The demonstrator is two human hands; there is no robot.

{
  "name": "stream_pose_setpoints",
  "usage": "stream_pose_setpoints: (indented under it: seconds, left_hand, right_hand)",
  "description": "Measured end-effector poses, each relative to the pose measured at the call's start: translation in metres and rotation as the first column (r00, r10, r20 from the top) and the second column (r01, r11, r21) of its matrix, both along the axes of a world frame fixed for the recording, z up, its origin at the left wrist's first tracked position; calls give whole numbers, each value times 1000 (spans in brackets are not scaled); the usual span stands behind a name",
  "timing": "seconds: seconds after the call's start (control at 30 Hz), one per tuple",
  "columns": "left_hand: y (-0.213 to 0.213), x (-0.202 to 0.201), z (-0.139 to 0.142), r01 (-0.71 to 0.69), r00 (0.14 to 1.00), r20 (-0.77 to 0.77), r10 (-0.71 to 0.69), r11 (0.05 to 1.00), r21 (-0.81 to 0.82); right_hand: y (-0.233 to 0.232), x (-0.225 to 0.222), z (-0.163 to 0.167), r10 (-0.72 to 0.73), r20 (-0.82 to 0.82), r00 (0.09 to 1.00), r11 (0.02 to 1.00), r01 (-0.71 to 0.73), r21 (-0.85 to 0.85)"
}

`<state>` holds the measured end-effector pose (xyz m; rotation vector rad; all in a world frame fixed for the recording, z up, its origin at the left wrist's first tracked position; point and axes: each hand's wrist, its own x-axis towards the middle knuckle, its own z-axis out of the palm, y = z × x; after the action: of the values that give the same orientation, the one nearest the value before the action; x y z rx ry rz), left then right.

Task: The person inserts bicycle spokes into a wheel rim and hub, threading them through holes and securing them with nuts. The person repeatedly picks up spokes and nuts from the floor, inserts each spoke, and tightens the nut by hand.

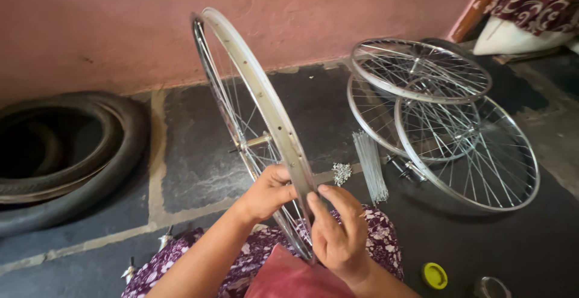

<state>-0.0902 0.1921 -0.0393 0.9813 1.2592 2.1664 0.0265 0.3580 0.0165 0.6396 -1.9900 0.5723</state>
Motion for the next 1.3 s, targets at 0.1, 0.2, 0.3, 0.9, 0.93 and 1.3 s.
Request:
stream_pose_setpoints:
  seconds: [0.1,0.2,0.3,0.9,0.93,1.3]
  left_hand:
    - [1,-1,-2,-3,1000,-11,3,1000,-27]
    - [-3,-1,-1,16,1000,-3,-16,1000,-14]
    - [-5,-1,0,23,999,-30,-23,1000,13]
    - [-5,-2,-7,-23,996,-90,17,997,-67]
    - [-5,-2,-6,-19,993,-115,12,998,-64]
    - [-5,-1,-3,22,1000,-17,-24,997,-74]
  right_hand:
    - [0,0,-1,9,-6,1000,1000,-9,20]
    - [1,-1,-3,11,-16,1000,1000,-10,20]
    - [1,-2,-5,42,-6,999,999,-42,5]
    - [2,-1,-12,72,59,996,997,-71,-20]
    - [2,-1,-13,66,56,996,998,-65,-23]
    - [3,-1,-17,78,78,994,996,-75,-39]
